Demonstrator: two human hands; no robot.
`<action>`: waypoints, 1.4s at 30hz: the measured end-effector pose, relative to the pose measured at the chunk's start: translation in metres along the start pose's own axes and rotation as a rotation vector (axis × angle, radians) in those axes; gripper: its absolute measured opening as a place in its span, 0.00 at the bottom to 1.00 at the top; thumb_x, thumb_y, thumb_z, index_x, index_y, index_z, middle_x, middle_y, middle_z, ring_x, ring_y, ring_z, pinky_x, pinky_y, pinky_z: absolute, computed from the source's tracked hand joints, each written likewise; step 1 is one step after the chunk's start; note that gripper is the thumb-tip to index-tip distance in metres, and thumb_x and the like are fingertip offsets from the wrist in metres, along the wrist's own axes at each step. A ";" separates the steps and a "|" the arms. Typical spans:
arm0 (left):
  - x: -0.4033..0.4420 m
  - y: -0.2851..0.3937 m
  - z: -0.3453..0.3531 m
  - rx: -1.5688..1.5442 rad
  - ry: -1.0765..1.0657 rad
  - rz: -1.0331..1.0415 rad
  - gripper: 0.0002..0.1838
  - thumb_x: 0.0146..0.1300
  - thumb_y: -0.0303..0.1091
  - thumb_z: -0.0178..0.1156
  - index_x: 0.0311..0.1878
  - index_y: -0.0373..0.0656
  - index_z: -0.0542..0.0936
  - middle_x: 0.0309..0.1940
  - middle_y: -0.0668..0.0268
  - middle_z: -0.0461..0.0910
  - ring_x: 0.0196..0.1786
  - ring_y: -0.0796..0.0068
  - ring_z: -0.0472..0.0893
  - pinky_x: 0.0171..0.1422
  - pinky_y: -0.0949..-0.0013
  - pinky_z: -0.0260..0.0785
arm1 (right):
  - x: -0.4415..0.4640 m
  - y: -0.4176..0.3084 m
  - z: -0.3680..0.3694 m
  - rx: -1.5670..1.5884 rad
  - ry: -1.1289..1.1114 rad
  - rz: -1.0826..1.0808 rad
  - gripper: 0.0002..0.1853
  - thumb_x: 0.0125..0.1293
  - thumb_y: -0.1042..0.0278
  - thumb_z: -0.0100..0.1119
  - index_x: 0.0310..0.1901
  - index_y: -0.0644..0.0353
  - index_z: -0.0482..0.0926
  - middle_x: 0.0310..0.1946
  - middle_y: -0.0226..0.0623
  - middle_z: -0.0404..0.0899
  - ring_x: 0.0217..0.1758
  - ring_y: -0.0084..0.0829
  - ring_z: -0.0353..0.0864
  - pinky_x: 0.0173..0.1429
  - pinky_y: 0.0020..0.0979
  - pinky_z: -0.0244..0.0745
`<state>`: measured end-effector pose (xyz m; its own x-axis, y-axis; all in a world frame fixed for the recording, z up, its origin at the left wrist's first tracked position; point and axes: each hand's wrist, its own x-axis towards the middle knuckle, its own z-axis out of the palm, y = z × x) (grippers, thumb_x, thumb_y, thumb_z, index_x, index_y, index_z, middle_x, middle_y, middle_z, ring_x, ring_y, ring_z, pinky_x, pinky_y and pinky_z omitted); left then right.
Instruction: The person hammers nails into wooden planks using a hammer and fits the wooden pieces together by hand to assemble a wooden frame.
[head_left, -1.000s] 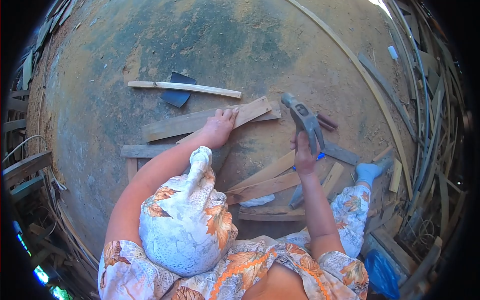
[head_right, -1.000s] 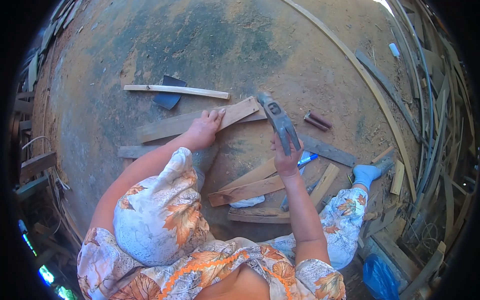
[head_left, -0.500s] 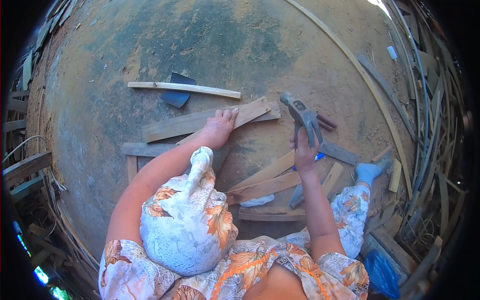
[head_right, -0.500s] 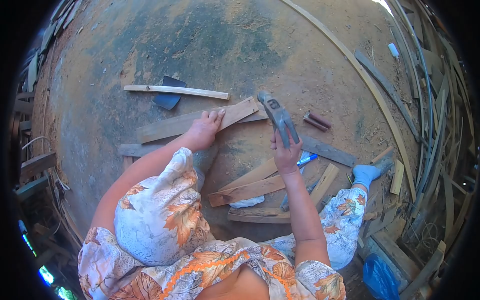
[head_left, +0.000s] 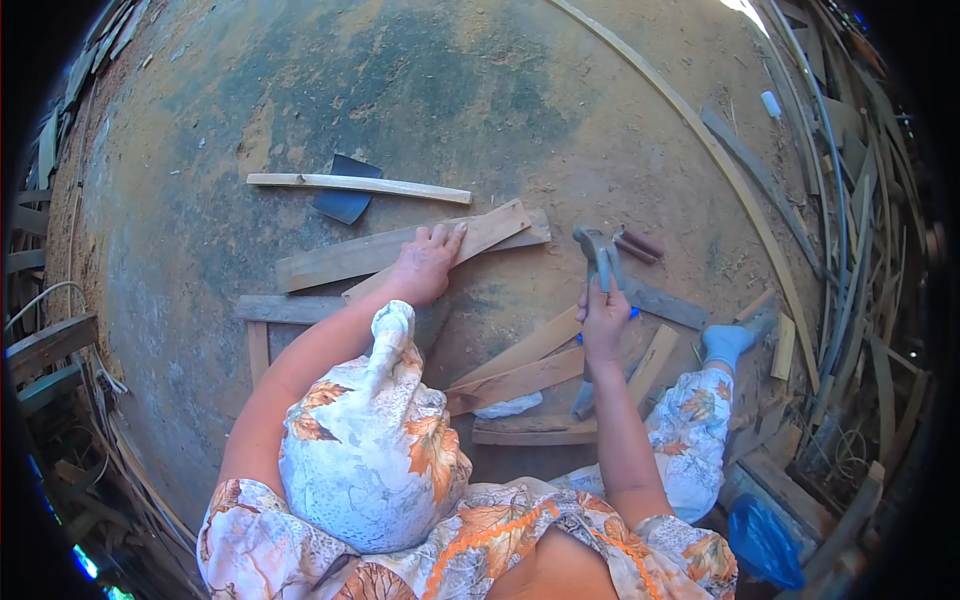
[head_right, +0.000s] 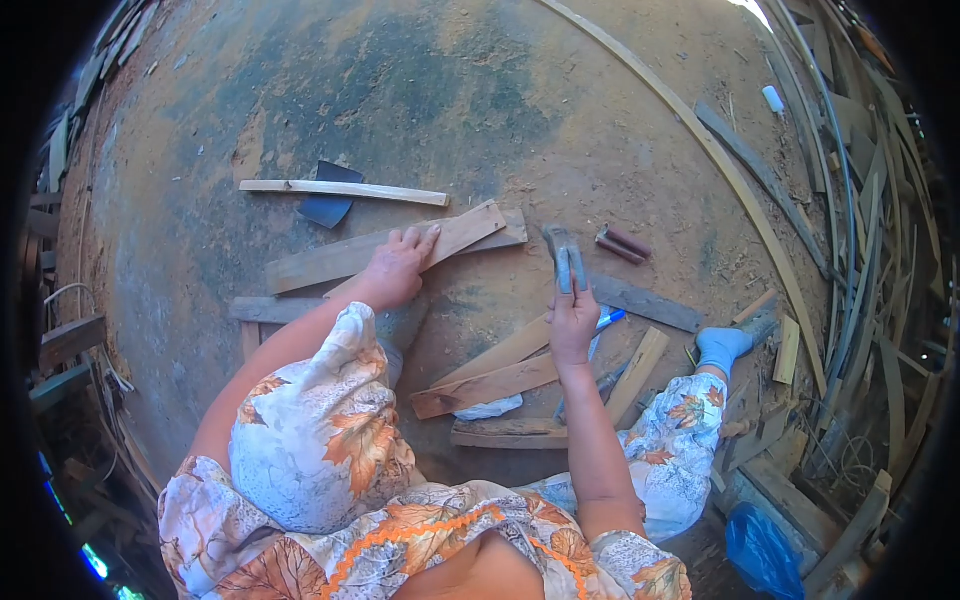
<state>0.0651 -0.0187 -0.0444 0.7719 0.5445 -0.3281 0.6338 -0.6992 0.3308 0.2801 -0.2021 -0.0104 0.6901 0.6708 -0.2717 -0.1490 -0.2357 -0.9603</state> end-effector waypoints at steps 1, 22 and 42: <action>-0.001 0.001 0.001 -0.015 -0.002 -0.016 0.42 0.49 0.23 0.58 0.71 0.41 0.59 0.55 0.55 0.69 0.53 0.50 0.73 0.53 0.53 0.72 | -0.001 0.017 -0.009 -0.272 0.038 -0.098 0.14 0.71 0.61 0.56 0.50 0.61 0.78 0.21 0.28 0.71 0.24 0.22 0.72 0.29 0.28 0.68; -0.005 -0.018 -0.013 -0.280 -0.108 -0.002 0.48 0.41 0.33 0.69 0.71 0.52 0.64 0.49 0.53 0.70 0.56 0.49 0.71 0.62 0.56 0.66 | 0.092 0.035 0.058 -1.202 -0.463 -0.266 0.45 0.45 0.57 0.76 0.66 0.53 0.65 0.62 0.43 0.63 0.64 0.48 0.67 0.64 0.43 0.69; -0.020 0.029 -0.034 -0.407 -0.187 -0.289 0.47 0.39 0.34 0.71 0.69 0.45 0.65 0.49 0.50 0.80 0.54 0.50 0.79 0.59 0.58 0.70 | 0.076 0.069 0.062 -1.337 -0.360 -0.269 0.46 0.47 0.61 0.75 0.67 0.49 0.58 0.64 0.37 0.59 0.64 0.45 0.64 0.61 0.49 0.64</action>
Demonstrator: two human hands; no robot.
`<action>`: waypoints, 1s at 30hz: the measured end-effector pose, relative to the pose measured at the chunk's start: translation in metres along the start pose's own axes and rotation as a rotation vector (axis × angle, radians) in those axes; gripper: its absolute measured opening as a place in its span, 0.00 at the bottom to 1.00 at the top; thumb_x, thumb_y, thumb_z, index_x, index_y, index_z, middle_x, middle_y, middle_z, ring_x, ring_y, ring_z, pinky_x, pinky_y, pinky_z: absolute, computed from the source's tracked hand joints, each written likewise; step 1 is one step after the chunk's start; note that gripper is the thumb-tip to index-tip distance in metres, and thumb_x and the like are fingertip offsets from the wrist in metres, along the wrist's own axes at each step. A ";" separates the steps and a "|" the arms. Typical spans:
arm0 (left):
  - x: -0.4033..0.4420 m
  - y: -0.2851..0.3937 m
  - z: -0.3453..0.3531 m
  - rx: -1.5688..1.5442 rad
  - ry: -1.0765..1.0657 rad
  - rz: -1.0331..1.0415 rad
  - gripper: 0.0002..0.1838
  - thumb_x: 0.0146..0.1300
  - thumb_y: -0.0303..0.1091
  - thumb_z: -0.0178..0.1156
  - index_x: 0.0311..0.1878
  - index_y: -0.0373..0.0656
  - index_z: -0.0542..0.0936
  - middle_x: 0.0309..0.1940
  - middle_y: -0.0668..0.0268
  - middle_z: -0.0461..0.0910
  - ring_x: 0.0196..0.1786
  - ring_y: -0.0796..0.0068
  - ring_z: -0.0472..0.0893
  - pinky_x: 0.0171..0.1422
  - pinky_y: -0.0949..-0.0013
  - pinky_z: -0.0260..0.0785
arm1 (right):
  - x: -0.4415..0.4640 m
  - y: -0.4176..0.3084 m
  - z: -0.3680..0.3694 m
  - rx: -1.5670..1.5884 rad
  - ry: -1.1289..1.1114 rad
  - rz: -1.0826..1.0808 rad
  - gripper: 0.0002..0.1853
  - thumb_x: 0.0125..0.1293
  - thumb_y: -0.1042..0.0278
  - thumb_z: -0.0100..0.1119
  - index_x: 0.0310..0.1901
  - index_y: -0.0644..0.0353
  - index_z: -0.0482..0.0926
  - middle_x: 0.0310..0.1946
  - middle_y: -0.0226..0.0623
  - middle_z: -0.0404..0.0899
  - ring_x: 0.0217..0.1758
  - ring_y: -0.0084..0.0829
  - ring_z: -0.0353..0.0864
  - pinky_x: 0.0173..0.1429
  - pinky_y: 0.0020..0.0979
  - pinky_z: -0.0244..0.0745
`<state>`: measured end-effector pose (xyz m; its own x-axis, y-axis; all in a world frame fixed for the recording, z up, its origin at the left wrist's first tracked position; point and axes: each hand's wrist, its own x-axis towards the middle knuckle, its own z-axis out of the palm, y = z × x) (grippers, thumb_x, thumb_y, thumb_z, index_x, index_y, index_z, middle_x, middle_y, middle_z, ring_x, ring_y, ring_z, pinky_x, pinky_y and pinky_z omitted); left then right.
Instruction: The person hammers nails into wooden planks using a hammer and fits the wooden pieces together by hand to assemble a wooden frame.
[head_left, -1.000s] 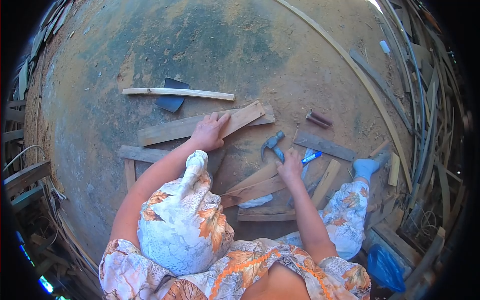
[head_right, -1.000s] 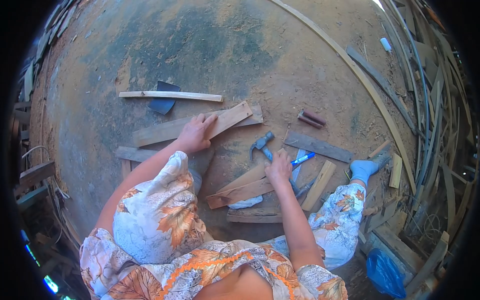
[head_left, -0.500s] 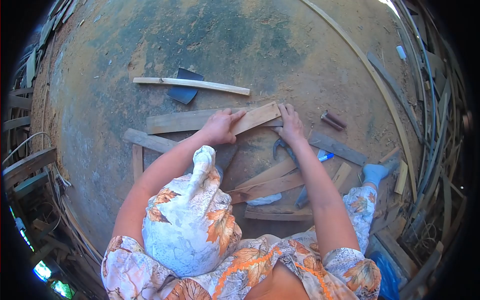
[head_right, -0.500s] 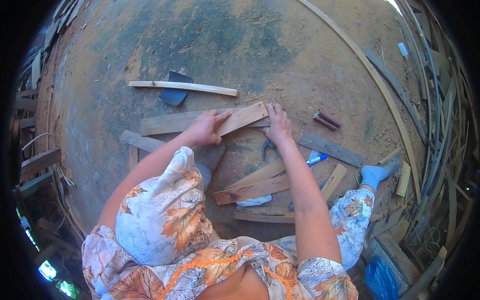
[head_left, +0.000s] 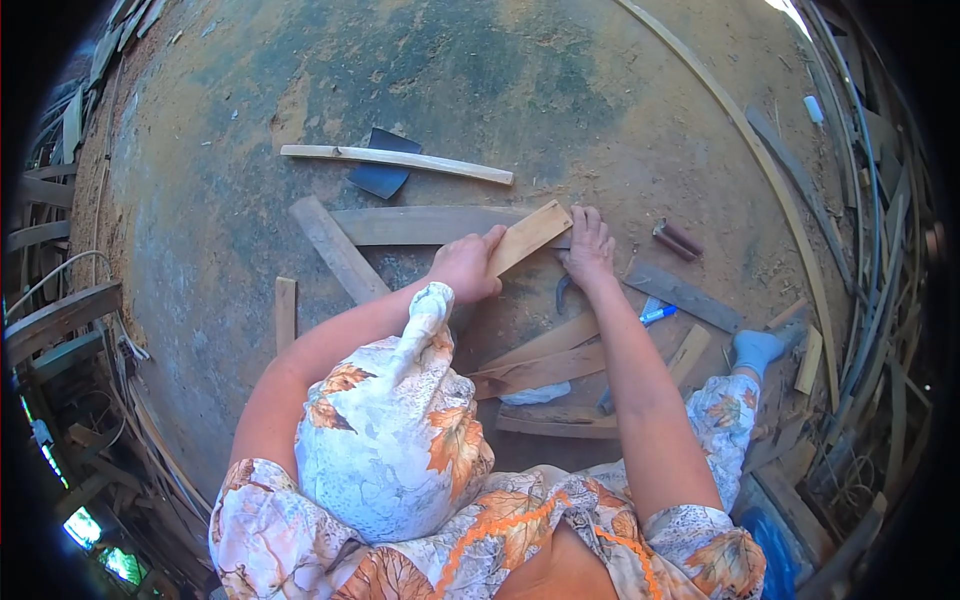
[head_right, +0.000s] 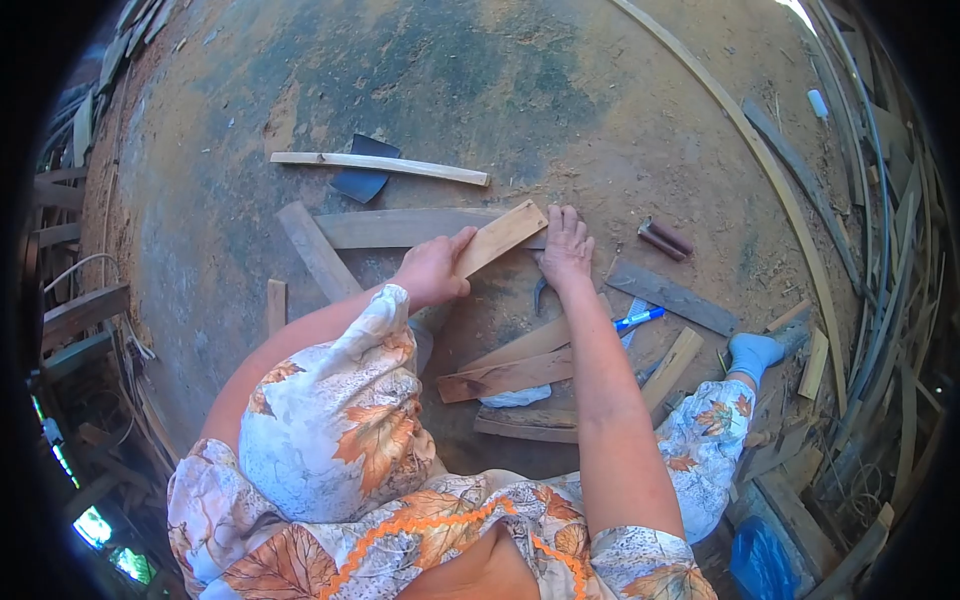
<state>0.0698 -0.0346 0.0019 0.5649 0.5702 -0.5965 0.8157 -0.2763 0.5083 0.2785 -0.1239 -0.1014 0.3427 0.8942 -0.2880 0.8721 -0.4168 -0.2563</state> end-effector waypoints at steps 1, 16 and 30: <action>0.003 -0.002 -0.003 0.000 -0.032 0.015 0.46 0.40 0.35 0.70 0.68 0.45 0.66 0.50 0.50 0.80 0.55 0.51 0.79 0.60 0.59 0.70 | 0.001 0.000 0.001 -0.006 0.009 0.003 0.46 0.47 0.60 0.75 0.67 0.49 0.57 0.64 0.37 0.59 0.64 0.45 0.64 0.61 0.49 0.64; -0.016 -0.019 -0.026 -0.042 -0.037 0.349 0.44 0.39 0.37 0.65 0.67 0.44 0.68 0.42 0.48 0.81 0.49 0.49 0.80 0.55 0.55 0.71 | 0.004 0.007 0.019 -0.106 0.067 -0.032 0.44 0.49 0.63 0.70 0.67 0.50 0.57 0.67 0.38 0.56 0.65 0.45 0.63 0.62 0.53 0.63; 0.063 0.023 -0.170 -0.739 0.199 0.515 0.45 0.46 0.35 0.73 0.70 0.45 0.67 0.50 0.60 0.79 0.51 0.73 0.78 0.60 0.70 0.67 | 0.001 -0.011 -0.023 0.002 -0.195 0.037 0.52 0.47 0.57 0.73 0.72 0.49 0.52 0.70 0.41 0.51 0.72 0.47 0.55 0.69 0.54 0.55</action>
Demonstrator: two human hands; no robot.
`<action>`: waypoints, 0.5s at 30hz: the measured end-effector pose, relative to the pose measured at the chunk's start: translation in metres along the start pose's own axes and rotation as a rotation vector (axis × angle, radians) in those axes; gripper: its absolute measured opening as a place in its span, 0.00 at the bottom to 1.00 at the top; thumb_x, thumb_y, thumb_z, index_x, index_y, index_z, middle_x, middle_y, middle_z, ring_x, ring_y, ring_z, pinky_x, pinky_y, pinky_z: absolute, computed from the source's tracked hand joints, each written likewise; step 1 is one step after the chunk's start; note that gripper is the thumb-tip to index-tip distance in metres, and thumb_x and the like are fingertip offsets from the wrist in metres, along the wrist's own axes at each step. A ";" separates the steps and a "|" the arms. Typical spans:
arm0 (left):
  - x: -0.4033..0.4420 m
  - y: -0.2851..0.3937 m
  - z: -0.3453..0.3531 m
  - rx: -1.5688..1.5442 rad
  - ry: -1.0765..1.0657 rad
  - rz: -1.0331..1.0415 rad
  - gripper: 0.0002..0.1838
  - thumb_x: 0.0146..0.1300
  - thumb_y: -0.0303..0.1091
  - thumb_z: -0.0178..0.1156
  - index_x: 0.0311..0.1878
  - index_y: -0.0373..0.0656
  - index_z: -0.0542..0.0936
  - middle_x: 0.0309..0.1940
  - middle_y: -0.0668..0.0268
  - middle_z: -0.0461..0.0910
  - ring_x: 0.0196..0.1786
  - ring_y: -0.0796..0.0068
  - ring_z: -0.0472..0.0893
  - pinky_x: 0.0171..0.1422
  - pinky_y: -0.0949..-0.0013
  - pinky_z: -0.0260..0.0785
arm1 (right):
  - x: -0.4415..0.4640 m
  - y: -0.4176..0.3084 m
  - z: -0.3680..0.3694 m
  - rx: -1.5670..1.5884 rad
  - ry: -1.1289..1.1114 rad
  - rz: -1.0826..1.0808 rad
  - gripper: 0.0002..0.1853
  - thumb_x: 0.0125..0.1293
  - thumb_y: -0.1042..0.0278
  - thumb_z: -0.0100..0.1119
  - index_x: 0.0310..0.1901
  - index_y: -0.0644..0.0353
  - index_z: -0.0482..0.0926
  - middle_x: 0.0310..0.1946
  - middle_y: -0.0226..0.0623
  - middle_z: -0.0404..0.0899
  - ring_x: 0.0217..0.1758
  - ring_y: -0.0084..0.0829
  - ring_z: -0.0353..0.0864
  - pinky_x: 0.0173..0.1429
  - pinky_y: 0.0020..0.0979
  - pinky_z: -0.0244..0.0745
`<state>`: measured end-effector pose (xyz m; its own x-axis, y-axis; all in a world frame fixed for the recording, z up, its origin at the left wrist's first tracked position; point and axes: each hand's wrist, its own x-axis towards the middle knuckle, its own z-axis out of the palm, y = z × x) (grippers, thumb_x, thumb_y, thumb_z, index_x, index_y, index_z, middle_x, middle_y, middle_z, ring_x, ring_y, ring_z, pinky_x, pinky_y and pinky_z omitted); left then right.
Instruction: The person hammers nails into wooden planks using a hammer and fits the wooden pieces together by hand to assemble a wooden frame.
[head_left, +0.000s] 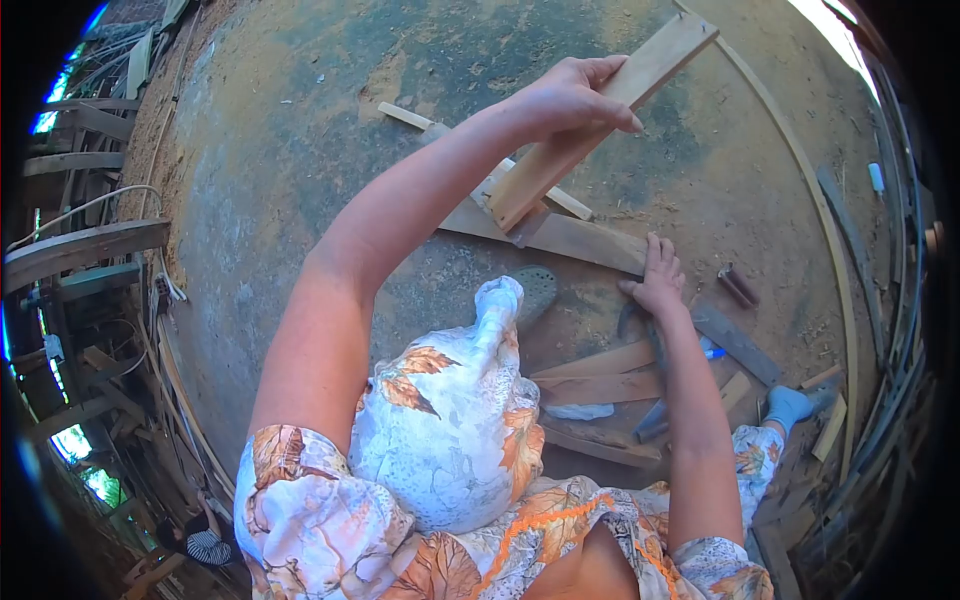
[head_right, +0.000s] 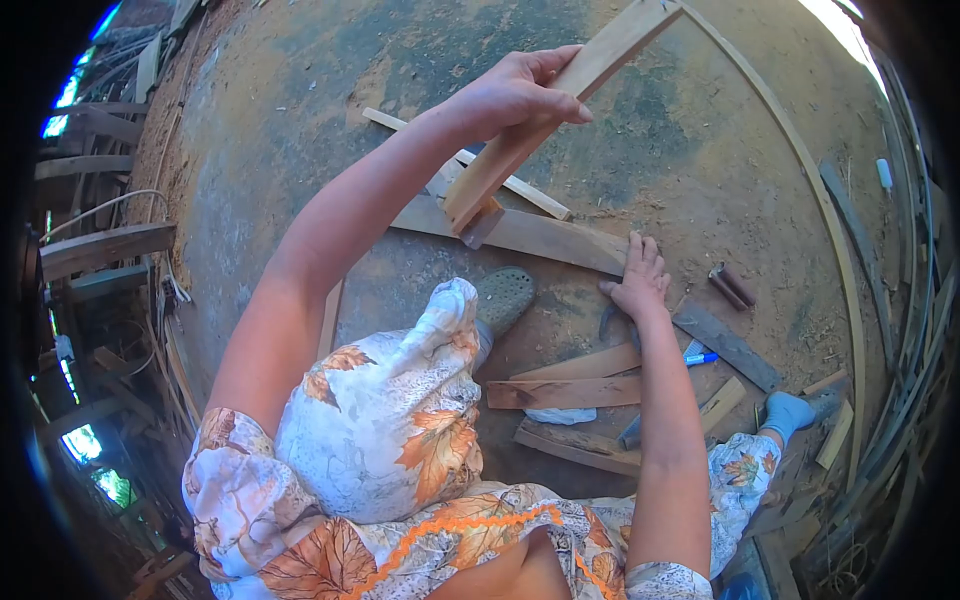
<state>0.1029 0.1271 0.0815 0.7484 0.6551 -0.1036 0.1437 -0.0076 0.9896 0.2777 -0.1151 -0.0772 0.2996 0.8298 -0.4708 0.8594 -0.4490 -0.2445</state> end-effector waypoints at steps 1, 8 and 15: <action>0.004 -0.003 -0.001 0.005 0.037 0.032 0.46 0.45 0.37 0.75 0.71 0.47 0.66 0.48 0.60 0.80 0.49 0.72 0.79 0.58 0.68 0.68 | -0.001 -0.004 -0.007 0.013 -0.061 0.012 0.51 0.47 0.57 0.74 0.72 0.51 0.53 0.70 0.42 0.51 0.72 0.47 0.54 0.70 0.54 0.54; 0.002 -0.013 0.014 -0.054 0.033 -0.041 0.49 0.44 0.41 0.78 0.72 0.50 0.65 0.46 0.59 0.80 0.48 0.71 0.79 0.58 0.67 0.68 | 0.001 -0.042 -0.012 0.934 0.024 -0.204 0.42 0.57 0.54 0.68 0.70 0.57 0.58 0.59 0.40 0.69 0.60 0.37 0.71 0.60 0.37 0.67; 0.016 -0.055 0.041 -0.034 0.108 0.026 0.53 0.43 0.44 0.79 0.72 0.45 0.61 0.47 0.60 0.79 0.49 0.72 0.78 0.57 0.69 0.68 | -0.031 -0.143 -0.019 1.581 -0.213 -0.084 0.29 0.65 0.57 0.61 0.65 0.54 0.64 0.51 0.36 0.75 0.51 0.29 0.77 0.48 0.30 0.76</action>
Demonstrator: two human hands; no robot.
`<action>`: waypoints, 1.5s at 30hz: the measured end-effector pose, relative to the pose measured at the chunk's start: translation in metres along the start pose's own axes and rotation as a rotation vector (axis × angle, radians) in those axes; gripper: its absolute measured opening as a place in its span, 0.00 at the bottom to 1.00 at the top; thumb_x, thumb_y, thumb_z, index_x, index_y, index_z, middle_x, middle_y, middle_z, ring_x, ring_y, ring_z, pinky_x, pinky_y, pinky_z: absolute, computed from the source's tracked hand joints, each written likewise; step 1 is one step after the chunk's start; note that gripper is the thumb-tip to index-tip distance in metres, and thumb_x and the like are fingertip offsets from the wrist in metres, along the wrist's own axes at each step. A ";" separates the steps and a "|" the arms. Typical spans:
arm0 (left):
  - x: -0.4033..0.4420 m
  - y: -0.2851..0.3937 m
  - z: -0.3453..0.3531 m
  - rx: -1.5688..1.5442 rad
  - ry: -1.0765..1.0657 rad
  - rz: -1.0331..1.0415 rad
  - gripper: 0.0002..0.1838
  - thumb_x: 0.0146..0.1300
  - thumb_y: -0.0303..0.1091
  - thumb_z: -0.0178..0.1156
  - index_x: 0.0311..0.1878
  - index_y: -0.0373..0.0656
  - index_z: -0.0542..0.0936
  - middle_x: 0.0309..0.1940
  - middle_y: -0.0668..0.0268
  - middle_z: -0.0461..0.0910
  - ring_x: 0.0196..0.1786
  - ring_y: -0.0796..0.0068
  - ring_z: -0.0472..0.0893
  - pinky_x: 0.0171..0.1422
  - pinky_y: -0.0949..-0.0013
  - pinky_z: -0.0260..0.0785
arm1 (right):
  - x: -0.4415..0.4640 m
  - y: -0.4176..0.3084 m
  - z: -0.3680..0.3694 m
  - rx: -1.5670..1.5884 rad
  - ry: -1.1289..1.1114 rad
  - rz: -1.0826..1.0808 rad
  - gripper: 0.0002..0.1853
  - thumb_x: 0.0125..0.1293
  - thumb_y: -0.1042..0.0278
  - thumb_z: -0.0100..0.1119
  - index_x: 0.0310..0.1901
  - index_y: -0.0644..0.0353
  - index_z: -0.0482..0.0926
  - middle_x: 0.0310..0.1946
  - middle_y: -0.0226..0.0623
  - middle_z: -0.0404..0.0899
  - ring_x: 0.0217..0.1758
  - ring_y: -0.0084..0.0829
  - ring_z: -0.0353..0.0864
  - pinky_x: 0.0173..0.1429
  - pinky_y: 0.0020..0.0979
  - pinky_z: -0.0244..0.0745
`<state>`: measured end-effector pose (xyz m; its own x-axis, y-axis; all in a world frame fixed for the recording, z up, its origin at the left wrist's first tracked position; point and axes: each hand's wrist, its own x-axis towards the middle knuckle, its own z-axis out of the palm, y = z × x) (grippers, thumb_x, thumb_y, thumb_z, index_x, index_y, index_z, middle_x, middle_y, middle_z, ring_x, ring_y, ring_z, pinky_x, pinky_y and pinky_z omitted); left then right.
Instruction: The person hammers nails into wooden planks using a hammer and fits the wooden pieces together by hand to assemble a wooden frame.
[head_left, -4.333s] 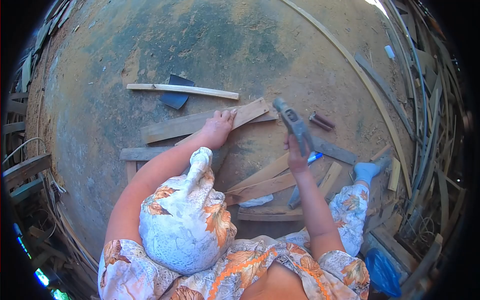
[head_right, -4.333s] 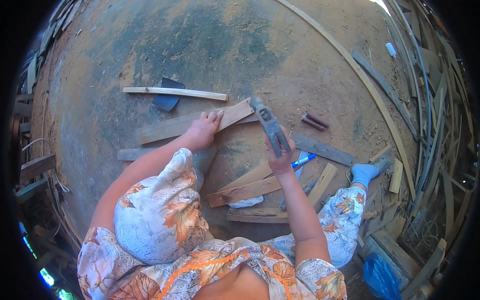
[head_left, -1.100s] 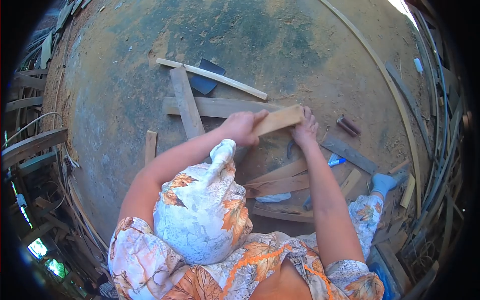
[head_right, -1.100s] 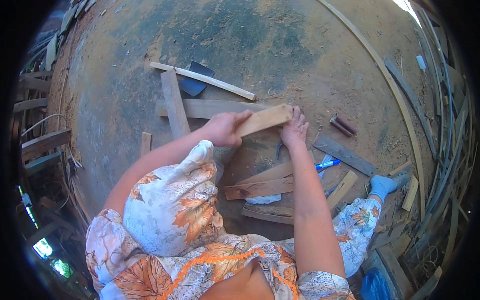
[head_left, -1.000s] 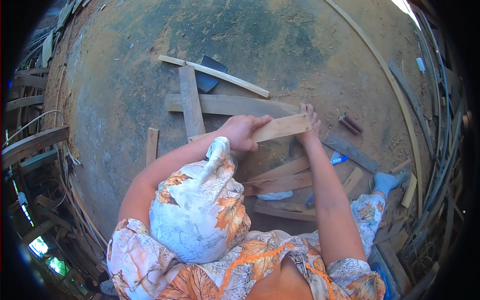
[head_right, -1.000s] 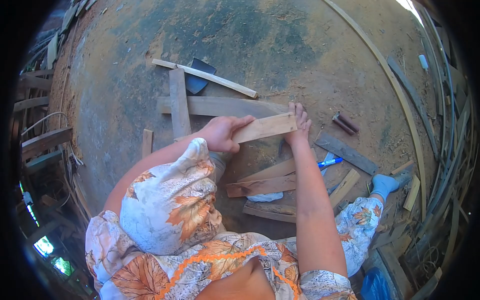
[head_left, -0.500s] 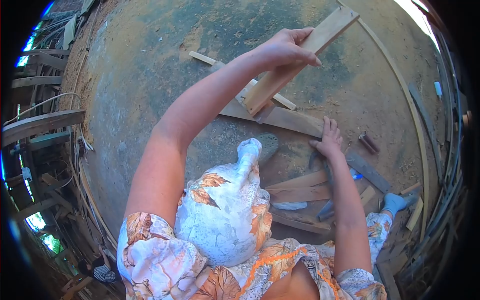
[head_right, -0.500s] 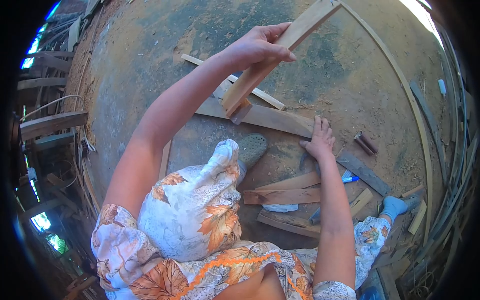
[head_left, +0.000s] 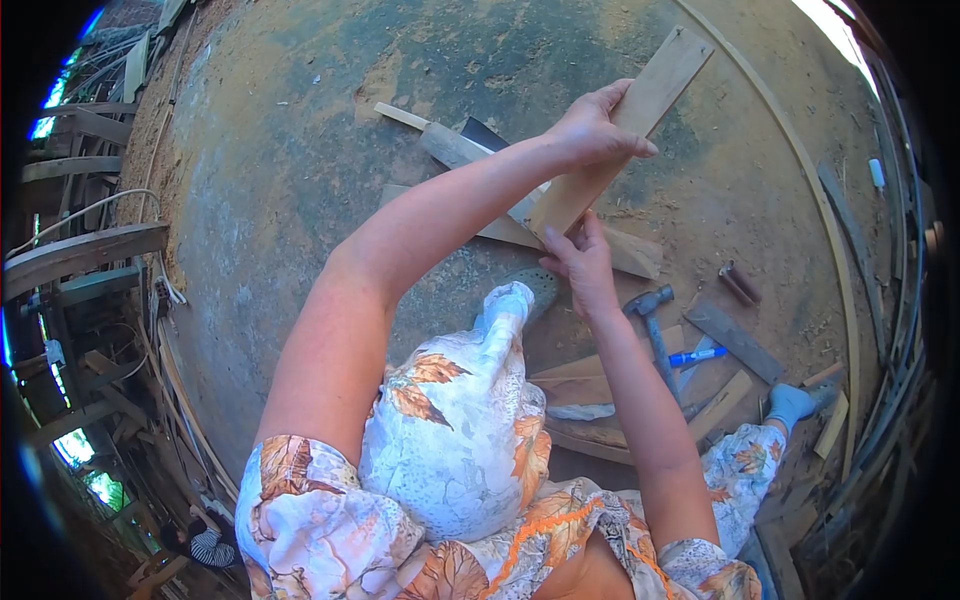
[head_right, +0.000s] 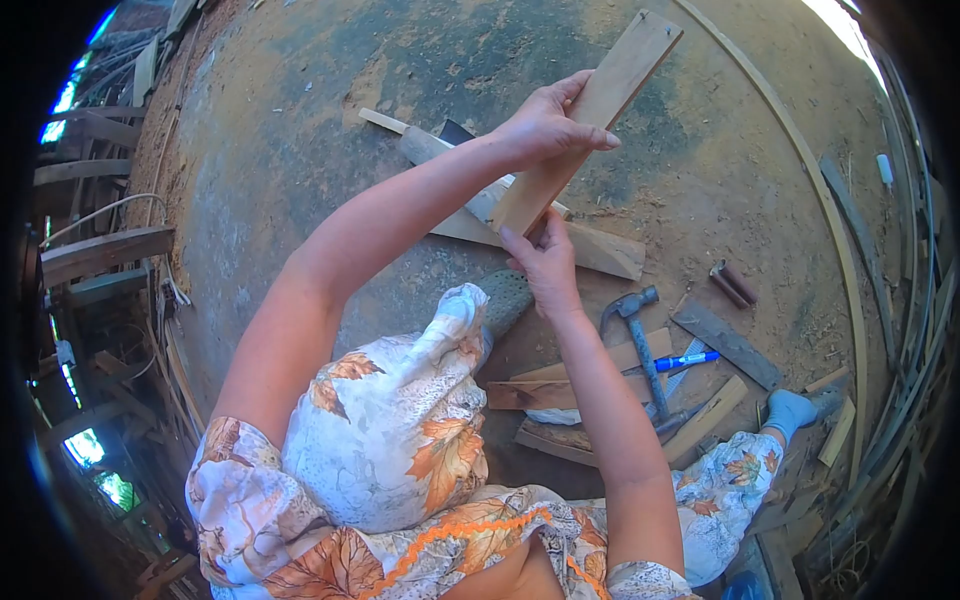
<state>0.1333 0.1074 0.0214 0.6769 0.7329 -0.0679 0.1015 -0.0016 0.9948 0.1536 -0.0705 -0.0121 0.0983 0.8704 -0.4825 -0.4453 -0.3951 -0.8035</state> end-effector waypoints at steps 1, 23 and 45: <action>0.000 -0.006 0.003 0.016 0.031 0.014 0.53 0.44 0.46 0.78 0.72 0.43 0.62 0.47 0.60 0.79 0.50 0.72 0.78 0.57 0.70 0.68 | 0.004 0.008 0.000 -0.048 0.033 -0.027 0.26 0.65 0.59 0.61 0.62 0.55 0.66 0.47 0.35 0.77 0.47 0.29 0.79 0.45 0.28 0.77; -0.074 -0.054 -0.020 0.716 -0.546 -0.400 0.41 0.61 0.71 0.50 0.46 0.34 0.83 0.42 0.48 0.83 0.47 0.52 0.82 0.50 0.59 0.72 | -0.001 -0.001 -0.113 0.241 -0.103 0.190 0.22 0.63 0.69 0.59 0.58 0.62 0.69 0.44 0.44 0.81 0.35 0.36 0.86 0.37 0.32 0.83; -0.100 -0.054 0.013 0.864 -0.404 -0.419 0.43 0.50 0.75 0.57 0.43 0.37 0.84 0.38 0.49 0.84 0.46 0.52 0.82 0.53 0.57 0.72 | -0.023 0.024 -0.116 0.248 -0.025 0.093 0.20 0.68 0.65 0.56 0.59 0.62 0.71 0.46 0.43 0.81 0.40 0.36 0.85 0.41 0.32 0.84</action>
<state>0.0700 0.0256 -0.0265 0.6447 0.5049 -0.5740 0.7641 -0.4033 0.5034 0.2439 -0.1344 -0.0605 0.0259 0.8419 -0.5390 -0.6564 -0.3924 -0.6443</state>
